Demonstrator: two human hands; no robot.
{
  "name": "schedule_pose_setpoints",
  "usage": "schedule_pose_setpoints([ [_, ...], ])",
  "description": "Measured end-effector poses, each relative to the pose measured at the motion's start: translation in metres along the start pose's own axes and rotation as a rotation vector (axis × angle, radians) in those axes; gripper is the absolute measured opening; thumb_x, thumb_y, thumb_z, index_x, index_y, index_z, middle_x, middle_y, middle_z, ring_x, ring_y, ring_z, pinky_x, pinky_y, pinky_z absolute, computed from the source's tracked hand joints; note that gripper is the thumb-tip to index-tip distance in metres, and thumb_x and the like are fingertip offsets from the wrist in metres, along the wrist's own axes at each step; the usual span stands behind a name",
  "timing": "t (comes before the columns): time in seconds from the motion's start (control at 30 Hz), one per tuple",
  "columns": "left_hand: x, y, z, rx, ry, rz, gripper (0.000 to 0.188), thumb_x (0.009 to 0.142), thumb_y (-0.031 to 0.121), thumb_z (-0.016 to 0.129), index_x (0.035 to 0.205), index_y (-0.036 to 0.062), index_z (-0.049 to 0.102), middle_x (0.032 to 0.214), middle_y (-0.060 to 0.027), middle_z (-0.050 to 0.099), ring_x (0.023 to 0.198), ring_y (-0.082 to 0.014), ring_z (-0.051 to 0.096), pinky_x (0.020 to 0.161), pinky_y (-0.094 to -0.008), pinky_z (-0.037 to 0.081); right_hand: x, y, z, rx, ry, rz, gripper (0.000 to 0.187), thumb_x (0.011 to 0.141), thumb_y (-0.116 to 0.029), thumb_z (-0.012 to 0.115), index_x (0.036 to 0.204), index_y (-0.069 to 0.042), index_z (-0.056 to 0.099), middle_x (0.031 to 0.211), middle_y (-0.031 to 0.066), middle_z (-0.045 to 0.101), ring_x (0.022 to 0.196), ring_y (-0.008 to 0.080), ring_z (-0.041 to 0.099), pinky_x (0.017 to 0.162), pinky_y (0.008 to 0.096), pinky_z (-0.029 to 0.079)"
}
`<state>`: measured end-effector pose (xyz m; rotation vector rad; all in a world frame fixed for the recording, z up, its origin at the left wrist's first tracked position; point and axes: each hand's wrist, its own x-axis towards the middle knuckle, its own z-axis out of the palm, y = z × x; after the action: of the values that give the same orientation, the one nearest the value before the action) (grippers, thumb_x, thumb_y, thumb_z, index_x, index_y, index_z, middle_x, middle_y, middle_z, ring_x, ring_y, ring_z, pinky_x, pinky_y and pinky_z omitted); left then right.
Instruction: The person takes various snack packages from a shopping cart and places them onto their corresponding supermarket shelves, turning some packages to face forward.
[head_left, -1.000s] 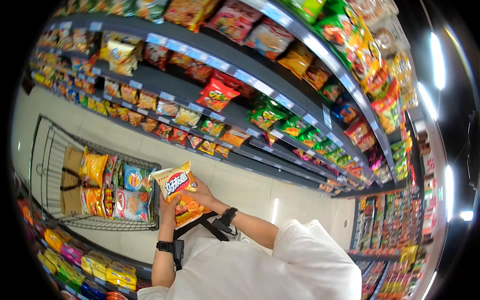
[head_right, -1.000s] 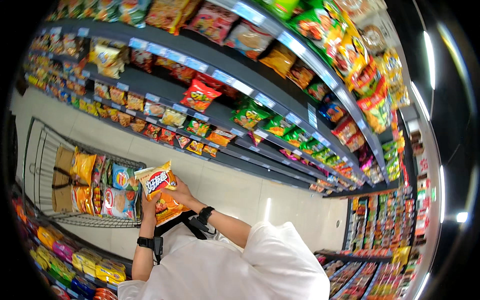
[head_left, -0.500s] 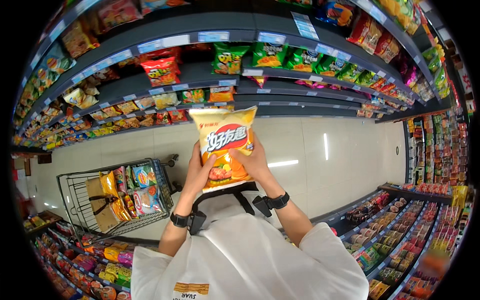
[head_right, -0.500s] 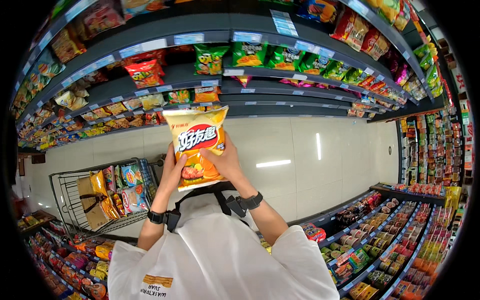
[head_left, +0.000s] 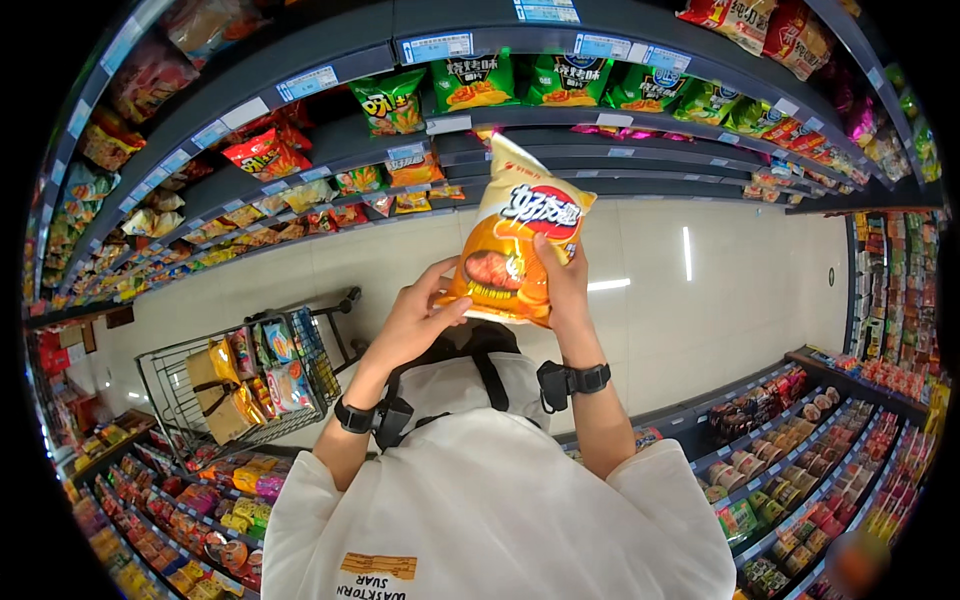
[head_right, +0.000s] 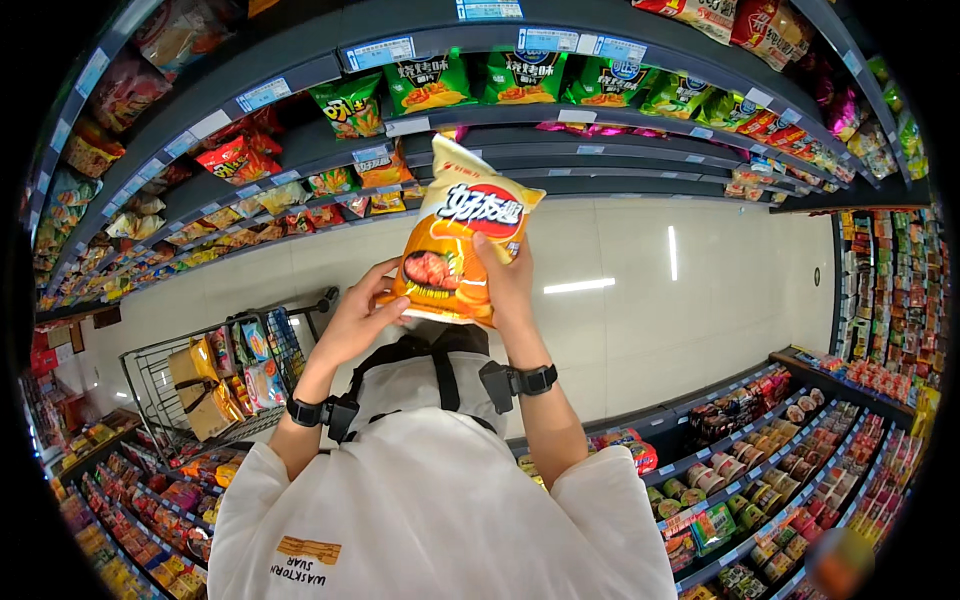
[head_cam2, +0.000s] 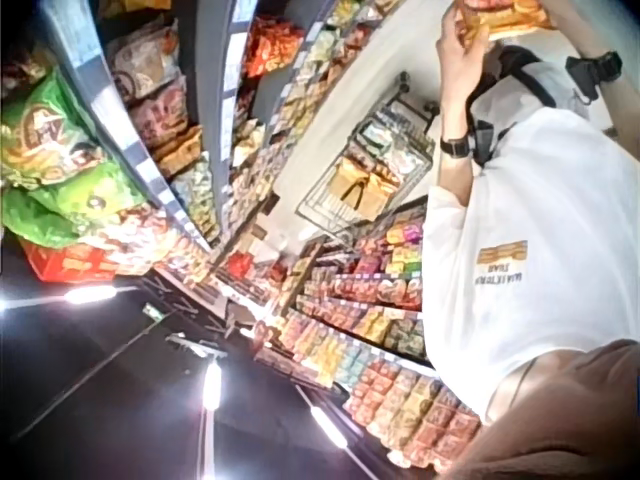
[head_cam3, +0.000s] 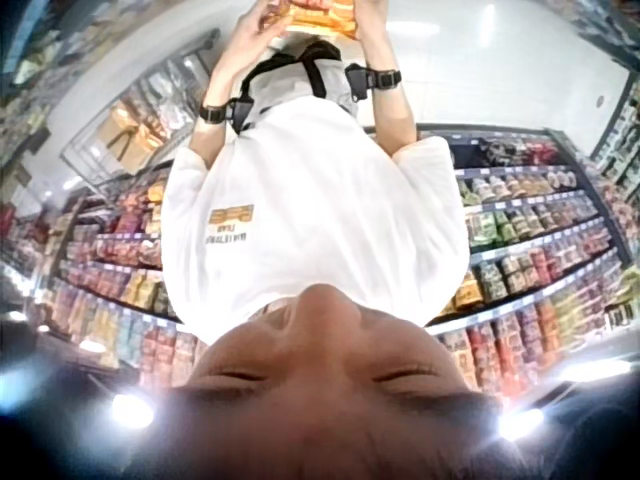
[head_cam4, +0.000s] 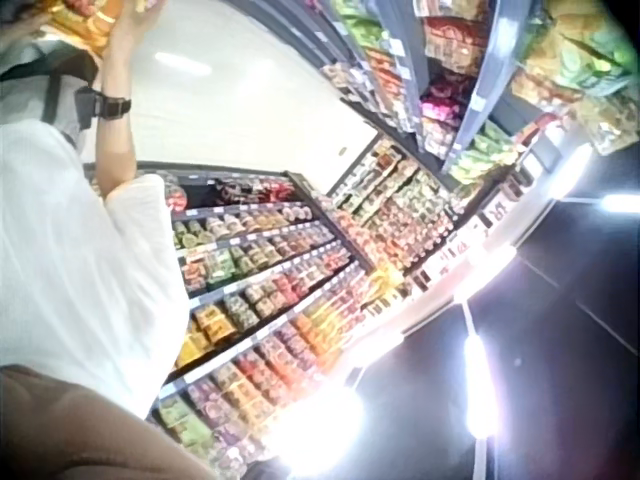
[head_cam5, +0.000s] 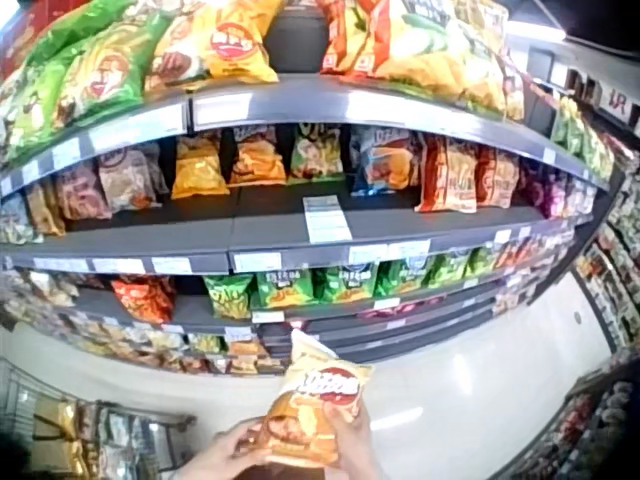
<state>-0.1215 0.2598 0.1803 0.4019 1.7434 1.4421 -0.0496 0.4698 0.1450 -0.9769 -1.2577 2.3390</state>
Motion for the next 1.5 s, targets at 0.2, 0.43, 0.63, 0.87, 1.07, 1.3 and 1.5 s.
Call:
schedule_pose_setpoints([
  [0.2, 0.006, -0.005, -0.012, -0.004, 0.066, 0.113, 0.047, 0.094, 0.008, 0.063, 0.137, 0.0018, 0.046, 0.086, -0.0083, 0.069, 0.076, -0.0104, 0.066, 0.069, -0.0243, 0.053, 0.012, 0.006, 0.006, 0.135, 0.058, 0.076, 0.042, 0.092, -0.018, 0.071, 0.125, 0.0, 0.051, 0.116, 0.0115, 0.064, 0.101, 0.0179, 0.065, 0.085, 0.0318, 0.055],
  [0.43, 0.007, -0.01, -0.057, -0.132, -0.071, 0.159, 0.045, 0.096, 0.004, 0.059, 0.137, 0.0029, 0.042, 0.089, -0.0068, 0.068, 0.078, -0.0102, 0.063, 0.069, -0.0235, 0.05, 0.003, 0.021, 0.033, 0.144, 0.123, 0.129, 0.039, 0.094, -0.018, 0.068, 0.124, 0.0, 0.052, 0.116, 0.0109, 0.065, 0.099, 0.0186, 0.067, 0.084, 0.0328, 0.056],
  [0.63, -0.002, -0.015, -0.082, -0.243, -0.114, 0.214, 0.044, 0.095, 0.004, 0.059, 0.135, 0.0034, 0.041, 0.088, -0.0063, 0.067, 0.077, -0.0104, 0.064, 0.067, -0.0236, 0.05, -0.012, 0.022, 0.061, 0.135, 0.096, 0.064, 0.038, 0.097, -0.022, 0.064, 0.126, -0.001, 0.051, 0.117, 0.0115, 0.065, 0.099, 0.0208, 0.067, 0.084, 0.0347, 0.057],
  [0.87, -0.005, 0.012, -0.108, -0.267, -0.218, 0.557, 0.053, 0.089, 0.007, 0.063, 0.139, 0.0025, 0.044, 0.089, -0.0064, 0.067, 0.081, -0.0126, 0.063, 0.074, -0.0257, 0.048, -0.057, -0.001, 0.061, 0.602, -0.248, 0.022, 0.055, 0.093, -0.022, 0.062, 0.142, -0.008, 0.041, 0.127, 0.0126, 0.055, 0.11, 0.0242, 0.061, 0.084, 0.0394, 0.056],
  [1.07, 0.008, -0.01, -0.137, -0.266, -0.096, 0.471, 0.03, 0.095, 0.013, 0.056, 0.124, 0.0019, 0.056, 0.085, -0.004, 0.064, 0.084, -0.013, 0.062, 0.077, -0.0278, 0.048, -0.056, -0.049, 0.121, 1.502, -0.81, 0.276, 0.061, 0.093, -0.017, 0.06, 0.149, -0.009, 0.036, 0.091, 0.0084, 0.067, 0.069, 0.0201, 0.071, 0.056, 0.0305, 0.059],
  [1.3, 0.006, -0.027, -0.16, -0.291, 0.102, 0.469, 0.033, 0.099, 0.024, 0.056, 0.123, 0.0015, 0.057, 0.087, -0.0041, 0.061, 0.084, -0.0111, 0.056, 0.078, -0.0274, 0.045, -0.044, -0.079, 0.145, 1.535, -1.147, 0.26, 0.061, 0.094, -0.016, 0.059, 0.149, -0.009, 0.035, 0.1, 0.0149, 0.069, 0.075, 0.0269, 0.073, 0.063, 0.0367, 0.061],
  [1.5, -0.002, -0.054, -0.193, -0.204, 0.312, 0.407, 0.027, 0.098, 0.012, 0.052, 0.123, 0.0005, 0.056, 0.084, -0.0018, 0.053, 0.083, -0.0104, 0.053, 0.077, -0.026, 0.043, -0.023, -0.094, 0.161, 1.532, -1.19, 0.348, 0.066, 0.093, -0.016, 0.063, 0.151, -0.009, 0.032, 0.103, 0.0164, 0.069, 0.078, 0.0279, 0.073, 0.067, 0.0392, 0.062],
])
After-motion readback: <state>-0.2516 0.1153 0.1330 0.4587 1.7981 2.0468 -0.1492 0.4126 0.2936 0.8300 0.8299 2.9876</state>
